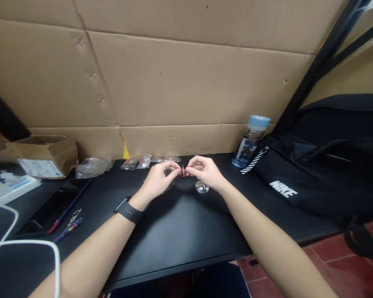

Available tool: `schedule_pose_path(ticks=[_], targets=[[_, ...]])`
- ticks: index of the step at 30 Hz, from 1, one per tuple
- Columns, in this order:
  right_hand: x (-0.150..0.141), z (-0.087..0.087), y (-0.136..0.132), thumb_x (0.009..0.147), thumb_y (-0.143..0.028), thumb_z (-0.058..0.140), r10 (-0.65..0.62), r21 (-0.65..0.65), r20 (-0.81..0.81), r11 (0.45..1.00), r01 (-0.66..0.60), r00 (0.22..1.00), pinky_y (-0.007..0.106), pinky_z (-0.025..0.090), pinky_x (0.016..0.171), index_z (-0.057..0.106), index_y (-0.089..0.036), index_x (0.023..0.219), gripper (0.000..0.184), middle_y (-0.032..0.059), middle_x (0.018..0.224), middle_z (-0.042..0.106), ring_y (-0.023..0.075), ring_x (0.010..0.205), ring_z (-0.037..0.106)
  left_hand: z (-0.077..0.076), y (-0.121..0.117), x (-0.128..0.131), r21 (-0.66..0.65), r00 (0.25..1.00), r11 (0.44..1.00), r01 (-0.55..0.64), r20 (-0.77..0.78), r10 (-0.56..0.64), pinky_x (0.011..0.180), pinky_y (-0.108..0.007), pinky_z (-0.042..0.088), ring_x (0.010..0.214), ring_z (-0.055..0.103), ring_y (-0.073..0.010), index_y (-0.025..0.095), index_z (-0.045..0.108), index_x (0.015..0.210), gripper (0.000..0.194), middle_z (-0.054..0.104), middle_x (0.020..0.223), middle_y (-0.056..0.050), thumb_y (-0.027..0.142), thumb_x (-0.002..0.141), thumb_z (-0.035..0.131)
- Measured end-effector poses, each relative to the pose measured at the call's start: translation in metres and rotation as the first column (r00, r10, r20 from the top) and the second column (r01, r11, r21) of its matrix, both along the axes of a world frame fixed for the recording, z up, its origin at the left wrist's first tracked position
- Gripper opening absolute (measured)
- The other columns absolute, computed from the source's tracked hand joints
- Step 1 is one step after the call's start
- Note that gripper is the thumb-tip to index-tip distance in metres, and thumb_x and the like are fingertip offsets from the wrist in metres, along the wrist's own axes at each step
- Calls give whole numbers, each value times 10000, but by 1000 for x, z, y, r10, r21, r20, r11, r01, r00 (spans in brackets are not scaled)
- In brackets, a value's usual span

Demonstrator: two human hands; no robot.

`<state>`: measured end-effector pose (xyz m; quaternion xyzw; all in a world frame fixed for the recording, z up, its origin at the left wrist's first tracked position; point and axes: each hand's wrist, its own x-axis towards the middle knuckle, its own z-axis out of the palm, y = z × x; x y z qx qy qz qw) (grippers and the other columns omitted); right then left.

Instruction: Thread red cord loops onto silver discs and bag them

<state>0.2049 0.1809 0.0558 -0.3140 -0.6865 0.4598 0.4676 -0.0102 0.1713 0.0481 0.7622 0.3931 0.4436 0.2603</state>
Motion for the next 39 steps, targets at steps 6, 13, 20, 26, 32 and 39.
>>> schedule_pose_path(ticks=[6, 13, 20, 26, 32, 39], targets=[[0, -3, 3, 748, -428, 856, -49, -16, -8, 999, 49, 999, 300, 586, 673, 664, -166, 857, 343, 43, 807, 749, 170, 696, 725, 2, -2, 1, 22, 999, 1000, -18, -37, 19, 880, -353, 545, 908, 736, -233, 219, 741, 947, 215, 791, 958, -42, 404, 953, 631], [-5, -4, -1, 715, -417, 876, -23, -166, -31, 986, 18, 999, 402, 633, 854, 780, -137, 965, 387, 104, 935, 803, 230, 852, 775, -2, 2, -2, 44, 995, 995, -87, -47, 89, 855, -349, 530, 913, 735, -236, 230, 735, 964, 199, 790, 951, -35, 398, 952, 629], [-7, -5, -6, 641, -316, 929, 45, -189, -61, 980, -56, 997, 529, 534, 1085, 778, -162, 1143, 547, 115, 1109, 798, 305, 1090, 751, -6, 9, -5, 5, 994, 996, -88, 63, 87, 866, -361, 549, 915, 746, -240, 212, 723, 956, 213, 795, 954, -56, 407, 936, 640], [-10, -10, -3, 602, -292, 955, -34, -144, -86, 989, 22, 996, 527, 550, 1078, 781, -160, 1110, 552, 117, 1124, 795, 302, 1056, 763, -9, 11, -4, -29, 991, 998, -50, 124, 53, 872, -354, 552, 913, 748, -234, 197, 715, 960, 225, 791, 955, -66, 413, 929, 661], [-13, -6, -5, 603, -320, 954, -64, -179, -130, 983, 40, 989, 512, 581, 1033, 781, -160, 1086, 537, 119, 1129, 793, 307, 1059, 760, -11, 12, -2, -65, 977, 998, 21, 212, -6, 879, -350, 545, 910, 745, -232, 181, 704, 973, 235, 786, 967, -78, 409, 918, 687], [-15, -11, -5, 651, -308, 936, -33, -177, -179, 984, 0, 983, 467, 612, 973, 766, -190, 1116, 509, 102, 1136, 786, 284, 1045, 758, -11, 11, 1, -110, 949, 990, 88, 311, -50, 830, -326, 534, 851, 723, -209, 164, 690, 970, 254, 764, 887, -70, 412, 917, 695]])
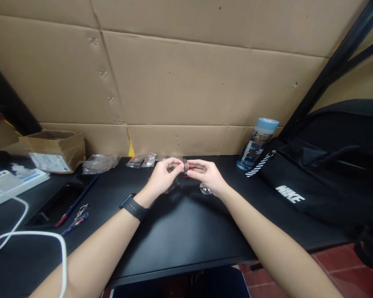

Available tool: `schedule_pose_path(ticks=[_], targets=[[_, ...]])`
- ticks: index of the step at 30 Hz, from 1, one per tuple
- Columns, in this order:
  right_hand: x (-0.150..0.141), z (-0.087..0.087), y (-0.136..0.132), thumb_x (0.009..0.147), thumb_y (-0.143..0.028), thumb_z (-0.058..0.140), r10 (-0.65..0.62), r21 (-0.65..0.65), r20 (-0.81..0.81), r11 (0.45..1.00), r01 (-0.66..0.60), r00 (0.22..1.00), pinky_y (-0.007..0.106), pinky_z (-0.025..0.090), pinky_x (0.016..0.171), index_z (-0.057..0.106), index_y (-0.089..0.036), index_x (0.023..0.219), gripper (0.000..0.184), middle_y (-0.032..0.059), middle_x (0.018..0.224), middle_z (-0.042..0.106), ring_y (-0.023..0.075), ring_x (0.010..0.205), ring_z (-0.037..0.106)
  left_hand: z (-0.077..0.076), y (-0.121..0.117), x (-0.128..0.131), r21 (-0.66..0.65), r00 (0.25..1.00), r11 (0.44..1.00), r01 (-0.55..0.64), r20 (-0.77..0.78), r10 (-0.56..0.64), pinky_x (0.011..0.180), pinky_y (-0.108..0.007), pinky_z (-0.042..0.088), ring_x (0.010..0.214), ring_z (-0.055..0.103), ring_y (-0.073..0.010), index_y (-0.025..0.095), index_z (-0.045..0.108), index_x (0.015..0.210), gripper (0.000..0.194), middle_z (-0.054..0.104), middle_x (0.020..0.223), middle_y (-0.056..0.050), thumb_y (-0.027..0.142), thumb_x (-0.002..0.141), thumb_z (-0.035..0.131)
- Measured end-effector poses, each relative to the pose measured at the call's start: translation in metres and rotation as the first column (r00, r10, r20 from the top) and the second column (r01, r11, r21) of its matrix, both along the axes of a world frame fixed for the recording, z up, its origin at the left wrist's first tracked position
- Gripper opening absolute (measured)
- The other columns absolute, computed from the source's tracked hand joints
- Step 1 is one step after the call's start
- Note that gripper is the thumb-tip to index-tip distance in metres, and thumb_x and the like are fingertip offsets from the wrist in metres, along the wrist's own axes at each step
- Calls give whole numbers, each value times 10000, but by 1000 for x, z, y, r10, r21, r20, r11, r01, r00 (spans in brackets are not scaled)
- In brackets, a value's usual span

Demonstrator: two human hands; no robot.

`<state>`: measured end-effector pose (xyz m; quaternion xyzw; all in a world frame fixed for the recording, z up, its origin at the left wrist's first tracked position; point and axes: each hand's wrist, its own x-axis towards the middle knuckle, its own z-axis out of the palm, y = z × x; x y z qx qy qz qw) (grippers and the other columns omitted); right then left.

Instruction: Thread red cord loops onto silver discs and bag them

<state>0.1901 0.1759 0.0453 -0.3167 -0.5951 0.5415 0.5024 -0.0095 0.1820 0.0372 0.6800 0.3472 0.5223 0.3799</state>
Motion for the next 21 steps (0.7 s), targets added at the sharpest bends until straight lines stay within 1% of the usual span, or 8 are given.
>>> schedule_pose_path(ticks=[4, 6, 9, 10, 12, 15, 18, 21], targets=[[-1, -2, 0, 719, -328, 902, 37, 8, -52, 999, -37, 998, 431, 640, 898, 733, -214, 1192, 516, 93, 1155, 764, 246, 967, 764, 1, -2, 2, -23, 1000, 1000, 9, 19, -9, 796, -308, 524, 817, 713, -198, 157, 684, 960, 263, 757, 847, -62, 416, 913, 699], [-2, -2, -1, 725, -327, 900, 57, -9, -89, 998, -58, 994, 432, 643, 888, 723, -227, 1217, 533, 91, 1187, 744, 232, 948, 760, 2, -2, 3, -31, 1000, 999, 11, 19, -10, 785, -304, 523, 809, 711, -197, 156, 686, 955, 271, 756, 842, -62, 422, 908, 704], [-4, -2, -1, 695, -301, 921, 48, -65, -156, 996, -58, 987, 424, 627, 920, 739, -226, 1209, 551, 98, 1269, 713, 223, 962, 752, 2, -3, 3, -34, 999, 999, 16, 38, -14, 781, -304, 525, 818, 712, -199, 154, 688, 963, 276, 758, 857, -67, 423, 906, 707], [-5, -2, -1, 688, -290, 926, 45, -83, -181, 995, -61, 983, 412, 614, 942, 746, -221, 1201, 548, 100, 1271, 715, 221, 979, 747, 2, -3, 3, -32, 999, 999, 17, 49, -15, 784, -304, 526, 821, 712, -199, 153, 689, 967, 274, 758, 861, -68, 420, 906, 708], [-6, -2, -2, 695, -274, 924, 61, -108, -217, 990, -87, 974, 378, 587, 978, 756, -213, 1188, 524, 97, 1213, 745, 214, 1016, 737, 3, -4, 3, -23, 998, 999, 22, 64, -21, 785, -301, 528, 814, 710, -192, 153, 688, 969, 267, 754, 856, -64, 412, 908, 707], [-4, -2, -2, 747, -289, 897, 114, -126, -213, 982, -143, 970, 357, 580, 969, 747, -227, 1199, 480, 84, 1117, 772, 204, 1039, 729, 4, -5, 4, -17, 997, 999, 36, 63, -35, 772, -295, 530, 787, 701, -181, 155, 683, 952, 253, 743, 830, -54, 404, 914, 701], [-1, 0, -3, 793, -313, 867, 144, -137, -176, 976, -169, 974, 376, 606, 919, 721, -256, 1225, 460, 76, 1133, 754, 210, 1032, 731, 4, -7, 5, -22, 997, 999, 48, 58, -46, 765, -293, 539, 778, 702, -179, 160, 681, 937, 246, 738, 809, -47, 405, 918, 696], [1, 3, -5, 819, -326, 844, 186, -143, -160, 967, -210, 969, 394, 621, 899, 689, -283, 1277, 485, 69, 1170, 723, 219, 1001, 748, 4, -7, 6, -46, 996, 997, 62, 73, -58, 760, -297, 557, 767, 715, -181, 162, 681, 950, 263, 748, 821, -48, 421, 910, 706]])
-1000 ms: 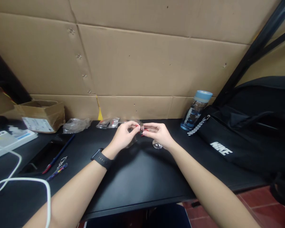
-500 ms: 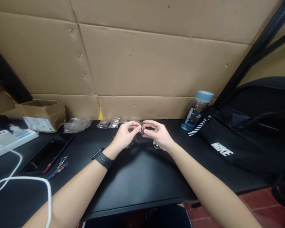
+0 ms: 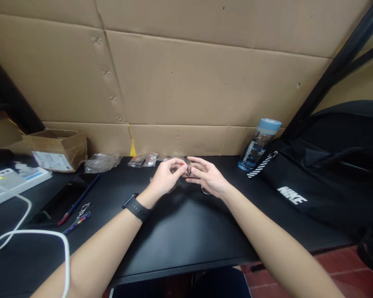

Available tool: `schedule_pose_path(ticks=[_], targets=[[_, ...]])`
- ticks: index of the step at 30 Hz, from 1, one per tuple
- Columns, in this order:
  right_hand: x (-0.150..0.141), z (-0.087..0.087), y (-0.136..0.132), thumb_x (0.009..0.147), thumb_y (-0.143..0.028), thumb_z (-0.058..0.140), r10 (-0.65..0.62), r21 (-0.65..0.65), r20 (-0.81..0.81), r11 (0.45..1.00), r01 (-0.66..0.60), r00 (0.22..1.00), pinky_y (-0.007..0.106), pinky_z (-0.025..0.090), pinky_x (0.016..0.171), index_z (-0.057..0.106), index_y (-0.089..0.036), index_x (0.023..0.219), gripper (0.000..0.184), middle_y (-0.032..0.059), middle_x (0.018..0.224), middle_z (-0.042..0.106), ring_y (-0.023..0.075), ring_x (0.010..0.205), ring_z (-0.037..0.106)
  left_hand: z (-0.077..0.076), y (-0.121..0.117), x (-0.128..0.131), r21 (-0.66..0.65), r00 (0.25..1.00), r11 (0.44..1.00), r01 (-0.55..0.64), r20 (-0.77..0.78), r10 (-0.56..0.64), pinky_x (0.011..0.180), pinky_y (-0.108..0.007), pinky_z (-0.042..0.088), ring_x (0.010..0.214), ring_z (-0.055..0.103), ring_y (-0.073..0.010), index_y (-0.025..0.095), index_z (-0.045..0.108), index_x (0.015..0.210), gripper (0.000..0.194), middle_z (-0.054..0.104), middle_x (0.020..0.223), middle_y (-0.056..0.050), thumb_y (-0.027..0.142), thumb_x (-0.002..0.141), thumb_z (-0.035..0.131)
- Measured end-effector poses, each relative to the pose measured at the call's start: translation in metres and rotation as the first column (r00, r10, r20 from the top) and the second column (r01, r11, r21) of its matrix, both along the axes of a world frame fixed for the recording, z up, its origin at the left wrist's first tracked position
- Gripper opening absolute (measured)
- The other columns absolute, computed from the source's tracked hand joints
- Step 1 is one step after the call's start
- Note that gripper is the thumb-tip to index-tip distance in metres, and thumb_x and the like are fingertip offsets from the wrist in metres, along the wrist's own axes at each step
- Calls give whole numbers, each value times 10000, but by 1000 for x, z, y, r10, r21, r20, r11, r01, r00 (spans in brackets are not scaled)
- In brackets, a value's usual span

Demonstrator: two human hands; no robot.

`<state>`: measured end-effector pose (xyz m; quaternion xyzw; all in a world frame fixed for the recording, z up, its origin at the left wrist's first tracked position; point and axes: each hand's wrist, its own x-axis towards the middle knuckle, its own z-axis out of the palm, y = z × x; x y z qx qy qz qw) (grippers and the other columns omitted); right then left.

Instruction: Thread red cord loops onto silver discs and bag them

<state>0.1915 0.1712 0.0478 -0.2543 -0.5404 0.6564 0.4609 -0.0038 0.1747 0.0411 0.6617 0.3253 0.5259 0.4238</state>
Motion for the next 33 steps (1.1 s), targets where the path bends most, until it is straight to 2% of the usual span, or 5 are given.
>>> schedule_pose_path(ticks=[14, 19, 22, 28, 33], targets=[[-2, -5, 5, 673, -250, 930, -82, 56, 49, 995, 79, 995, 347, 632, 848, 739, -239, 1226, 586, 69, 1137, 749, 199, 894, 764, 5, 1, -6, 24, 985, 999, 47, -168, -42, 811, -340, 562, 820, 726, -213, 182, 651, 934, 277, 752, 870, -63, 456, 955, 621], [0, -8, 10, 682, -302, 920, -226, 135, 112, 968, 211, 968, 304, 622, 720, 740, -228, 1224, 576, 78, 1144, 731, 181, 801, 762, 21, 0, -42, 255, 790, 962, 97, -608, 81, 1075, -459, 453, 1230, 616, -329, 251, 635, 1273, 581, 668, 1326, -112, 499, 776, 807], [5, -6, 14, 699, -326, 905, -309, 177, 159, 943, 281, 938, 291, 603, 702, 727, -226, 1254, 591, 78, 1163, 716, 168, 782, 755, 17, 5, -63, 169, 655, 980, 106, -753, 59, 1124, -486, 412, 1333, 539, -366, 246, 545, 1419, 880, 570, 1459, -147, 439, 636, 899], [12, -1, 15, 689, -312, 891, -398, 441, 326, 866, 235, 858, 291, 579, 728, 724, -206, 1250, 595, 94, 1214, 710, 165, 846, 704, 3, 17, -74, -14, 569, 993, 119, -819, -80, 1088, -416, 452, 1272, 601, -322, 220, 579, 1371, 843, 628, 1400, -130, 290, 592, 893], [11, -3, 14, 715, -311, 874, -476, 591, 412, 788, 169, 777, 286, 546, 683, 741, -223, 1169, 482, 78, 1135, 744, 160, 783, 666, 3, 20, -84, 9, 531, 999, 37, -847, -12, 1049, -388, 472, 1249, 618, -325, 205, 595, 1371, 873, 647, 1375, -139, 335, 567, 907]])
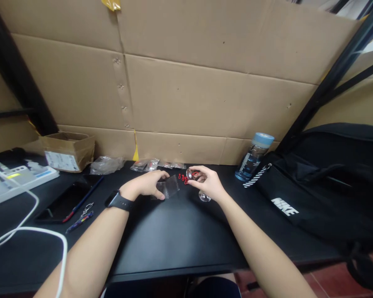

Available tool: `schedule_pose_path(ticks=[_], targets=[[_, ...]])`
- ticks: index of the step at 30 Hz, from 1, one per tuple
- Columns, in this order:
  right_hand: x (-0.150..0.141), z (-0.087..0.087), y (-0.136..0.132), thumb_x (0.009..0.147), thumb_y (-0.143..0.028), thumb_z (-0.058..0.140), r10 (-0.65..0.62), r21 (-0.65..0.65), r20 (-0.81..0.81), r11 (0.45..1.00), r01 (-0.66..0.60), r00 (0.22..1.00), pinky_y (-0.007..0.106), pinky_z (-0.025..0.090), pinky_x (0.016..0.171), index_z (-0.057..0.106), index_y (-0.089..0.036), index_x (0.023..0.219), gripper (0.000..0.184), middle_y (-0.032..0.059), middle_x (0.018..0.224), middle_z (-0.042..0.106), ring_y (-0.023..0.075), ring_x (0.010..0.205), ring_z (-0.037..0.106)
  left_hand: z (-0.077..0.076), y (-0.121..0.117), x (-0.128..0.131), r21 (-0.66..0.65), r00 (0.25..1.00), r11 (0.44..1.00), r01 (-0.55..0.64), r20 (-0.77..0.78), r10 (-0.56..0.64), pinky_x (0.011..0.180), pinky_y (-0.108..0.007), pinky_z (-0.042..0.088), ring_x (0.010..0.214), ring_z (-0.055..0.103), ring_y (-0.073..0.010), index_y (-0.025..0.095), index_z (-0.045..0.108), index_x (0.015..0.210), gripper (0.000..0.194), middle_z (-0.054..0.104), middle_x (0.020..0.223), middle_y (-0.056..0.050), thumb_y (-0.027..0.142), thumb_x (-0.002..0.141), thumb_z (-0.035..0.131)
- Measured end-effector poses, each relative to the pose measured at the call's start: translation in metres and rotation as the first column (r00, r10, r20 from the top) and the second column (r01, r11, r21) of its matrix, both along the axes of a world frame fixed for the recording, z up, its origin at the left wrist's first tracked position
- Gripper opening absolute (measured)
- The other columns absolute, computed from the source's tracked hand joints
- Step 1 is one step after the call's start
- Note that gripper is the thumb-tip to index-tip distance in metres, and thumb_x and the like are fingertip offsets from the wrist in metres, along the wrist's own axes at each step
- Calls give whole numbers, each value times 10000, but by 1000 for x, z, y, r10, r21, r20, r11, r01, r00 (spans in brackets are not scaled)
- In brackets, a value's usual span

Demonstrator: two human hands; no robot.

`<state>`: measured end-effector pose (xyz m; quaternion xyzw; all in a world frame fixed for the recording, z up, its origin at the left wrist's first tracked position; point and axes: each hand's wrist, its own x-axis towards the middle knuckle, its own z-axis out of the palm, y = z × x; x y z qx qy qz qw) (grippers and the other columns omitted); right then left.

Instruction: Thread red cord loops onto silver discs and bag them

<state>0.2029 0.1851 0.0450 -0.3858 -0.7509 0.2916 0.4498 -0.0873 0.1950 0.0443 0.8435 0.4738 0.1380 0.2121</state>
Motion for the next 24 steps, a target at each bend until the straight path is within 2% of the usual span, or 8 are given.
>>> schedule_pose_path(ticks=[4, 7, 10, 13, 15, 20, 24], targets=[[-3, 1, -5, 726, -364, 878, 1, 61, 67, 998, -5, 998, 290, 521, 660, 754, -226, 1131, 445, 55, 975, 756, 157, 707, 624, 0, -2, 6, 35, 997, 999, 39, -72, -37, 994, -361, 490, 1154, 665, -312, 207, 693, 1255, 672, 711, 1270, -109, 330, 620, 874], [-6, 5, -11, 725, -389, 880, 39, 98, 143, 994, -53, 989, 291, 502, 655, 770, -234, 1085, 407, 52, 970, 759, 160, 703, 614, 0, -7, 18, 77, 994, 993, 85, -69, -80, 1006, -359, 478, 1160, 660, -306, 234, 717, 1227, 572, 719, 1266, -89, 316, 674, 840], [-5, 6, -11, 695, -335, 896, 14, 83, 243, 996, -35, 970, 290, 500, 680, 765, -233, 1078, 417, 41, 961, 766, 158, 705, 623, 1, -11, 28, 85, 995, 993, 78, -63, -73, 1011, -387, 471, 1168, 650, -322, 253, 721, 1232, 547, 718, 1279, -85, 313, 699, 829], [-1, 4, -7, 643, -239, 906, -61, 48, 343, 998, 48, 937, 296, 512, 725, 727, -235, 1174, 561, 33, 982, 770, 149, 691, 626, 2, -15, 32, 87, 995, 994, 66, -82, -59, 1035, -440, 440, 1184, 633, -344, 278, 719, 1241, 528, 716, 1293, -81, 304, 723, 820], [2, 2, -4, 629, -203, 902, -63, 33, 396, 998, 55, 916, 290, 509, 728, 709, -237, 1211, 614, 35, 1019, 768, 141, 688, 623, 2, -16, 34, 89, 994, 994, 65, -90, -57, 1058, -465, 407, 1222, 602, -348, 310, 721, 1233, 505, 716, 1294, -66, 286, 736, 810], [3, -1, -4, 645, -187, 887, 7, 14, 460, 1000, -15, 888, 272, 487, 714, 733, -225, 1167, 546, 26, 978, 773, 148, 715, 625, -2, -20, 40, 89, 986, 994, 71, -158, -56, 1089, -560, 313, 1340, 444, -365, 446, 706, 1237, 496, 627, 1452, 13, 210, 804, 746], [-3, -3, -7, 636, -192, 894, 17, 21, 476, 999, -31, 879, 279, 487, 725, 749, -220, 1133, 519, 26, 943, 781, 173, 754, 649, -4, -24, 46, 151, 980, 986, 76, -195, -45, 1054, -548, 336, 1296, 478, -369, 451, 719, 1233, 488, 601, 1469, -21, 153, 848, 690]])
